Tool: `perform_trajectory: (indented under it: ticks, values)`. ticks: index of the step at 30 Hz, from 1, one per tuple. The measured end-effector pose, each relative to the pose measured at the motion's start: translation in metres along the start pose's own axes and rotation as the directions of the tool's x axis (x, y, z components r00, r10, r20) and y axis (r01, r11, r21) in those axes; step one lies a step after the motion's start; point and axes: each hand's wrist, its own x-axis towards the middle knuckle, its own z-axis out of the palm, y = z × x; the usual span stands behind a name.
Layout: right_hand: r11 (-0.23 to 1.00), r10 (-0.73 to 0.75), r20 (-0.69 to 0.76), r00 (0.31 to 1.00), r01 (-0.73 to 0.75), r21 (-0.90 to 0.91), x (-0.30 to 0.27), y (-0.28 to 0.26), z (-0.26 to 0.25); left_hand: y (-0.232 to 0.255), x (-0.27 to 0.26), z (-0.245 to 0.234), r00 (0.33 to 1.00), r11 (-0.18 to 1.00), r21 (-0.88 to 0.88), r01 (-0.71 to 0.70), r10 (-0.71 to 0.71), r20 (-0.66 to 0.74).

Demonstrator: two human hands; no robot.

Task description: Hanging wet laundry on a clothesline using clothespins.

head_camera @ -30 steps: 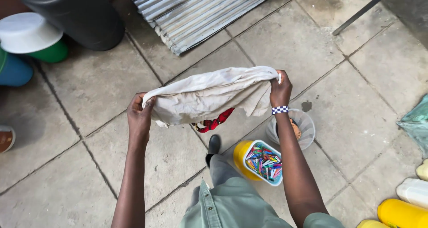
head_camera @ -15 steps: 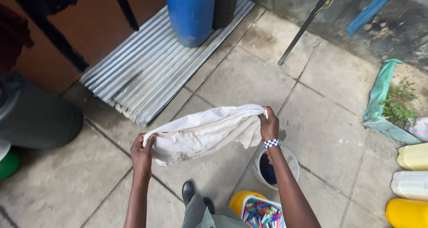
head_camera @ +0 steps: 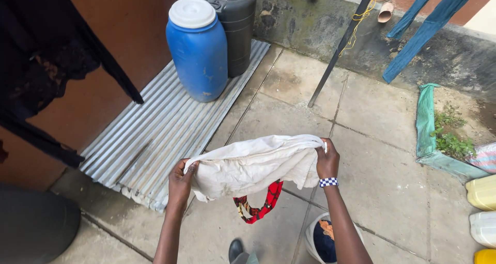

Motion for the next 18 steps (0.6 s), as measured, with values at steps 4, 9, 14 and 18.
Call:
perform_trajectory:
  ticks: [4, 9, 14, 18]
  values:
    - [0.999, 0.037, -0.062, 0.997, -0.039, -0.038, 0.036, -0.013, 0.014, 0.036, 0.049, 0.017, 0.998, 0.992, 0.127, 0.015, -0.021, 0.052]
    - [1.0, 0.0, -0.131, 0.991, -0.002, -0.02, 0.08, -0.026, 0.035, 0.035, 0.101, 0.024, 0.992, 0.943, 0.331, -0.023, -0.02, 0.127]
    - [0.995, -0.095, -0.089, 0.992, 0.09, -0.052, 0.135, -0.032, 0.059, 0.03, 0.15, 0.029, 0.995, 0.952, 0.304, 0.026, -0.055, 0.087]
    - [0.986, -0.164, -0.037, 0.986, 0.162, -0.048, 0.179, -0.041, 0.087, 0.033, 0.194, 0.041, 0.998, 0.982, 0.186, 0.027, -0.036, 0.048]
